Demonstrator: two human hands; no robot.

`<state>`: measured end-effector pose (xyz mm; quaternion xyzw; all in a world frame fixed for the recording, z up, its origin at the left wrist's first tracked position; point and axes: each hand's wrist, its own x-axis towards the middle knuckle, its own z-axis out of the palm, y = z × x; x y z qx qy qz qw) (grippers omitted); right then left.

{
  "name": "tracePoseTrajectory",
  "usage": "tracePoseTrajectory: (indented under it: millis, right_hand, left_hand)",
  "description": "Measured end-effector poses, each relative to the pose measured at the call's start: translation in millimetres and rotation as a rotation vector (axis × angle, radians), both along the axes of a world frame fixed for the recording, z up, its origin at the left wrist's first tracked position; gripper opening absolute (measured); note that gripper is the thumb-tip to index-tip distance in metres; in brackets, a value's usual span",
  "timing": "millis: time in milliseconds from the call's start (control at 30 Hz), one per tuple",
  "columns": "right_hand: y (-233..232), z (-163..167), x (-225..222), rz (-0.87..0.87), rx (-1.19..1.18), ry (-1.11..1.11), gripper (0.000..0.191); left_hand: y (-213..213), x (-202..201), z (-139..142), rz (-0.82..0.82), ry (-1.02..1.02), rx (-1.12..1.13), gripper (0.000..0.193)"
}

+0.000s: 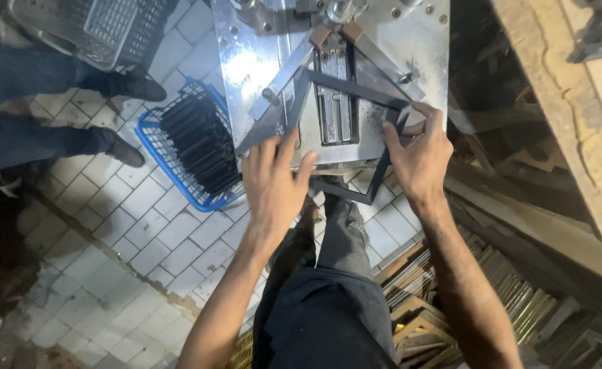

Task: The person picks up mitered frame corner pieces and positions them in a V-nail frame joining machine, operating the machine to fasten the corners of picture frames. They then carry the assembled frames to the workbench and stack the finished frames with the others.

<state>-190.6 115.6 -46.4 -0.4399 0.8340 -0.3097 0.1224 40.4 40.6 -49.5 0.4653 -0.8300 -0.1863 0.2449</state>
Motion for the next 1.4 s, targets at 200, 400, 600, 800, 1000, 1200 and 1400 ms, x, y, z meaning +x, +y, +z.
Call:
tracePoseTrajectory:
  millis: [200, 400, 600, 800, 1000, 1200, 1400]
  right_hand:
    - [-11, -6, -9, 0.151, 0.035, 0.446, 0.035]
    - [-27, -15, -20, 0.266, -0.068, 0.511, 0.030]
    - [-50, -35, -25, 0.301, -0.105, 0.405, 0.022]
    - [-48, -51, -32, 0.330, -0.149, 0.369, 0.035]
    - [-41, -55, -34, 0.334, -0.160, 0.328, 0.040]
    - [-41, -56, -35, 0.323, -0.115, 0.358, 0.038]
    - [-40, -58, -36, 0.291, -0.066, 0.462, 0.029]
  left_hand:
    - [-32, -27, -38, 0.099, -0.069, -0.238, 0.016]
    - [-95, -41, -54, 0.010, -0.021, -0.424, 0.015]
    - [-109, -39, -43, -0.091, 0.021, -0.287, 0.016]
    - [-110, -45, -33, -0.118, 0.052, -0.237, 0.026]
    - [-111, -44, -30, -0.167, 0.072, -0.171, 0.024]
    - [-112, -42, -34, -0.179, 0.089, -0.175, 0.024]
    - [-112, -42, -38, -0.182, 0.107, -0.188, 0.023]
